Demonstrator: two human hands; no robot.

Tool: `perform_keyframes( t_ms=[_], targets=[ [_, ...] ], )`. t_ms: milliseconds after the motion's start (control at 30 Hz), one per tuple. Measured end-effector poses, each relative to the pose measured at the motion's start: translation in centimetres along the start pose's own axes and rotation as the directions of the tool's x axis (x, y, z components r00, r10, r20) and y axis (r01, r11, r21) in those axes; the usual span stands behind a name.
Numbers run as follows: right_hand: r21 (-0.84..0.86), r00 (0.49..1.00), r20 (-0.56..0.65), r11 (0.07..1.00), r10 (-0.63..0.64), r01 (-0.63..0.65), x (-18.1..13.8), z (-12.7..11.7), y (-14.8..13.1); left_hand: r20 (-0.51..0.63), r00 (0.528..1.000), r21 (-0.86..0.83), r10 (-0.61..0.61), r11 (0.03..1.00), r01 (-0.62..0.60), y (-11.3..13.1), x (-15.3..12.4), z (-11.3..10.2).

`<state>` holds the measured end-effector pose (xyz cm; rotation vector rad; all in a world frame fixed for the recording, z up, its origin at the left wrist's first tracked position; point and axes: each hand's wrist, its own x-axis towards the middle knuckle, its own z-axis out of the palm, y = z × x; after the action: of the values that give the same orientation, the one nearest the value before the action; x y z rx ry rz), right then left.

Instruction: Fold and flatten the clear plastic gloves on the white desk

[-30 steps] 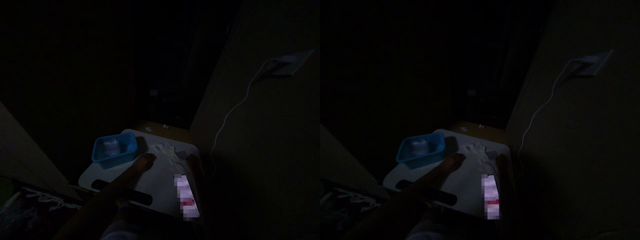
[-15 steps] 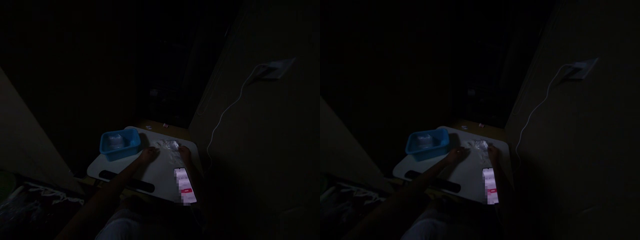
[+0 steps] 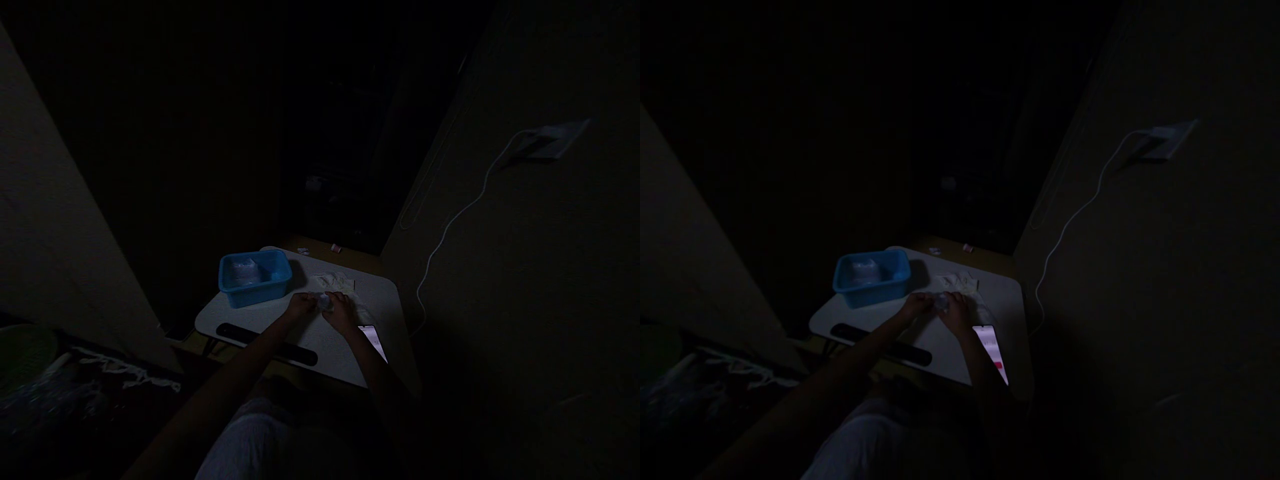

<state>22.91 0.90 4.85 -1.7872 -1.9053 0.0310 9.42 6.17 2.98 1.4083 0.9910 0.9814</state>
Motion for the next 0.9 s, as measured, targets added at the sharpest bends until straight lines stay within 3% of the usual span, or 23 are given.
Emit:
perform_keyframes(
  t_ms=[100, 200, 333, 567, 900],
  targets=[
    [-0.004, 0.999, 0.017, 1.000, -0.029, 0.029, 0.0, 0.4, 0.1, 0.004, 1.000, -0.024, 0.016, 1.000, -0.016, 0.1, -0.4, -0.4],
    [0.144, 1.000, 0.003, 0.990, -0.003, 0.003, 0.4, 0.6, 0.4, 0.009, 1.000, -0.043, 0.023, 0.999, -0.023, 0.1, -0.5, -0.9],
    [0.379, 0.996, 0.011, 0.922, 0.083, -0.081, 0.9, 0.6, 0.8, -0.006, 1.000, -0.067, 0.016, 0.998, -0.017, -0.1, -0.3, -1.9],
    [0.554, 0.977, 0.113, 0.804, 0.181, -0.214, 0.9, 0.9, 1.7, -0.089, 0.996, -0.138, 0.015, 0.990, -0.027, -1.3, 0.2, -3.3],
    [0.718, 0.961, 0.144, 0.643, 0.235, -0.265, 0.8, 0.5, 1.1, -0.199, 0.980, -0.281, 0.008, 0.958, -0.065, -2.1, 0.5, -3.0]
  ],
)
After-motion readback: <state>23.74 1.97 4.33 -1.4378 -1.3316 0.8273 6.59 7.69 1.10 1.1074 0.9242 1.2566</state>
